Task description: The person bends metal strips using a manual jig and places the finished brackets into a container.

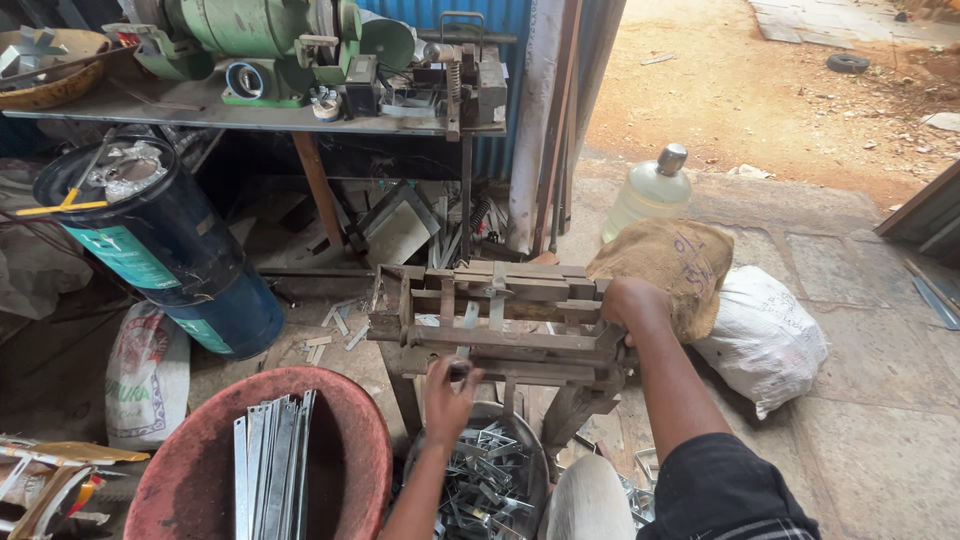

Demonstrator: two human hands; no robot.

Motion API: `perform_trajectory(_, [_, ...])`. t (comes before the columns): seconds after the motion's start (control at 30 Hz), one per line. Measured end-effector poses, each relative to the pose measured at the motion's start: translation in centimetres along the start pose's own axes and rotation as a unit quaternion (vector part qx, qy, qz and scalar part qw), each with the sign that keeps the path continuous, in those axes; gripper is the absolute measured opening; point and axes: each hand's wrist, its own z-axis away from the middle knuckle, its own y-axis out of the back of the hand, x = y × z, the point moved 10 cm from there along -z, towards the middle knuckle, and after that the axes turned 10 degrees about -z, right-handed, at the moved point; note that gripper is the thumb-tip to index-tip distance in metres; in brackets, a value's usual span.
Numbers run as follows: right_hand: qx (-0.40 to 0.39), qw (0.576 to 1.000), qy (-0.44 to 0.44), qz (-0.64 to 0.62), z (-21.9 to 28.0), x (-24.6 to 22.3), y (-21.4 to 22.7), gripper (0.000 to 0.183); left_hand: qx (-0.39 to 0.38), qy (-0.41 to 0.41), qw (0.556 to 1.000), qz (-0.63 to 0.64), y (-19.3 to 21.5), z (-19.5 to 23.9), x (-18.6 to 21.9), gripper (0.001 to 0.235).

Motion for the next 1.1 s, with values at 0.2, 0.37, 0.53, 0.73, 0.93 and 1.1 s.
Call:
perform_trajectory(0.2, [0.07, 0.996, 0.052, -0.017, 0.1, -0.4, 0.8, 0.029, -0.028, 0.225, 0.966, 0.125, 1.6, 6.3, -3.3, 0.019])
perform_trajectory(0.37, [0.114, 0.991, 0.069, -0.013, 0.2, -0.7, 1.3, 0.038, -0.07, 0.316, 0.939, 0.117, 4.1, 8.7, -6.1, 0.026])
perform_trajectory(0.53, [0.12, 0.99, 0.068, -0.02, 0.8, -0.7, 1.4, 0.038, -0.263, 0.386, 0.871, 0.15, -0.7, 11.7, -9.3, 0.037])
perform_trajectory(0.73, [0.127, 0.989, 0.068, -0.022, 1.5, -0.8, 1.7, 0.038, -0.307, 0.431, 0.784, 0.324, -5.1, 12.8, -9.5, 0.046])
perform_trajectory(0.93, [0.12, 0.991, 0.063, -0.012, 1.8, -0.9, 1.7, 0.037, -0.253, 0.472, 0.76, 0.368, -4.8, 7.9, -8.3, 0.059])
perform_trajectory(1.1, [0.124, 0.991, 0.055, -0.012, 1.9, -0.8, 1.8, 0.035, -0.21, 0.464, 0.79, 0.342, -3.5, 6.3, -8.6, 0.053])
